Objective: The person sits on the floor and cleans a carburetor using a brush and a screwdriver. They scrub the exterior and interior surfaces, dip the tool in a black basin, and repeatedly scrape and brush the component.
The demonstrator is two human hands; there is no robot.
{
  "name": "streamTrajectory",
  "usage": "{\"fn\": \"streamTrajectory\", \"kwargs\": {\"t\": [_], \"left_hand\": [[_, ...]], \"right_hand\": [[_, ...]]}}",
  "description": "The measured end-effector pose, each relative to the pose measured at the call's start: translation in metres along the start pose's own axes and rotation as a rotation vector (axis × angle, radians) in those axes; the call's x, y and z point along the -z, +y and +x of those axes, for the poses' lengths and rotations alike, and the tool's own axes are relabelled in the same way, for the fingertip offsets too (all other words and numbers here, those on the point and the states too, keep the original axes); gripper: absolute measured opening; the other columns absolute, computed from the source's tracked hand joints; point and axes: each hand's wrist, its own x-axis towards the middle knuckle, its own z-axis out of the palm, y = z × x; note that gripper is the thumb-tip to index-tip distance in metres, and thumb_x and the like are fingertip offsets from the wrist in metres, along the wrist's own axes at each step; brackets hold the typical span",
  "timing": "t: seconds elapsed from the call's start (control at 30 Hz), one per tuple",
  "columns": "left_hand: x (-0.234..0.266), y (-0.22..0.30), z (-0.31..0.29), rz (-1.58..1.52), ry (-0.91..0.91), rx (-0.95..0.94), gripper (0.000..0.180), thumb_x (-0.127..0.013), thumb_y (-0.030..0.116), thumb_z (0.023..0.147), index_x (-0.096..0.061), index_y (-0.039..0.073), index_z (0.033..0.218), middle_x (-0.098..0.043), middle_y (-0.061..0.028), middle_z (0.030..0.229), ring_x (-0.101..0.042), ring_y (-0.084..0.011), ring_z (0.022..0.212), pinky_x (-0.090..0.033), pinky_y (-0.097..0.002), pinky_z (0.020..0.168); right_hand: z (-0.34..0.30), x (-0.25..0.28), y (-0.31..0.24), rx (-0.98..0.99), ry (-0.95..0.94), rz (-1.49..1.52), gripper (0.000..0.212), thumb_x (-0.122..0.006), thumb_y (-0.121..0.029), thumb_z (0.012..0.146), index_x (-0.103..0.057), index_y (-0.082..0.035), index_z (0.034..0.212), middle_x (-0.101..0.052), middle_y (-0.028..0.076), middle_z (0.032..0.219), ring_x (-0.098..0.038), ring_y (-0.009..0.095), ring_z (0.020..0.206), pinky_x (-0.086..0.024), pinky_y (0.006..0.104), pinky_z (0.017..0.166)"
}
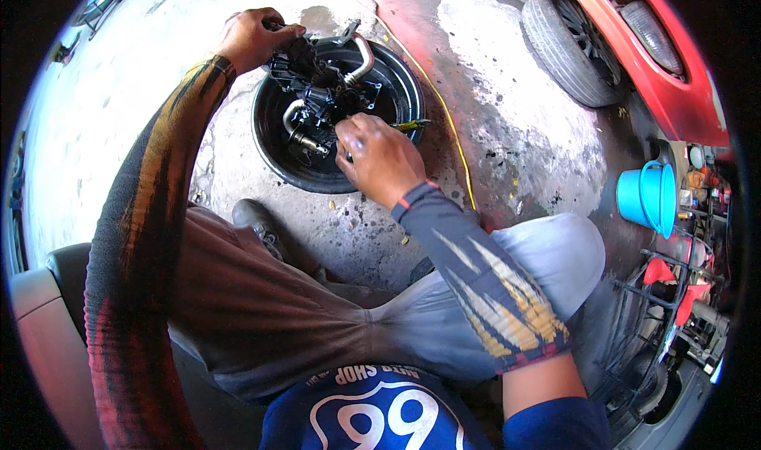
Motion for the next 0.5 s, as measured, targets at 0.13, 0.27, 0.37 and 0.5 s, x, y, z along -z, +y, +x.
{"fn": "streamTrajectory", "kwargs": {"t": [0.13,0.27,0.37,0.5], "left_hand": [[0.000,0.008,0.006,0.054,-0.006,-0.043,0.049,-0.077,0.052,0.090,-0.077,0.004,0.096,-0.074,-0.0140,0.083,-0.071,-0.0212,0.077,-0.057,-0.0381,0.075],[-0.016,0.026,0.011,-0.068,-0.003,0.019,0.050,-0.080,0.049,0.081,-0.074,0.002,0.094,-0.074,-0.0187,0.088,-0.072,-0.0282,0.083,-0.057,-0.0414,0.079],[-0.025,0.033,0.014,-0.235,0.060,0.089,0.045,-0.087,0.037,0.073,-0.070,-0.004,0.081,-0.070,-0.0181,0.072,-0.067,-0.0256,0.065,-0.055,-0.0422,0.063],[-0.025,0.031,0.018,-0.157,0.078,0.145,0.046,-0.087,0.038,0.071,-0.070,-0.004,0.077,-0.069,-0.0187,0.070,-0.066,-0.0244,0.063,-0.054,-0.0426,0.061]], "right_hand": [[0.002,0.001,0.005,-0.128,0.116,0.052,0.017,-0.071,-0.021,0.087,-0.063,-0.006,0.092,-0.065,0.019,0.091,-0.067,0.039,0.091,-0.055,0.0496,0.081],[0.013,0.000,0.008,-0.352,-0.038,0.070,0.019,-0.071,-0.020,0.087,-0.064,-0.003,0.093,-0.066,0.021,0.090,-0.067,0.042,0.089,-0.055,0.0509,0.079],[0.010,0.002,0.003,-0.236,0.083,-0.002,0.019,-0.071,-0.020,0.087,-0.064,-0.004,0.093,-0.066,0.020,0.092,-0.067,0.041,0.089,-0.056,0.0510,0.079],[0.002,0.007,0.003,-0.145,0.115,-0.082,0.020,-0.072,-0.021,0.086,-0.064,-0.005,0.093,-0.066,0.018,0.094,-0.067,0.040,0.089,-0.056,0.0505,0.079]]}}
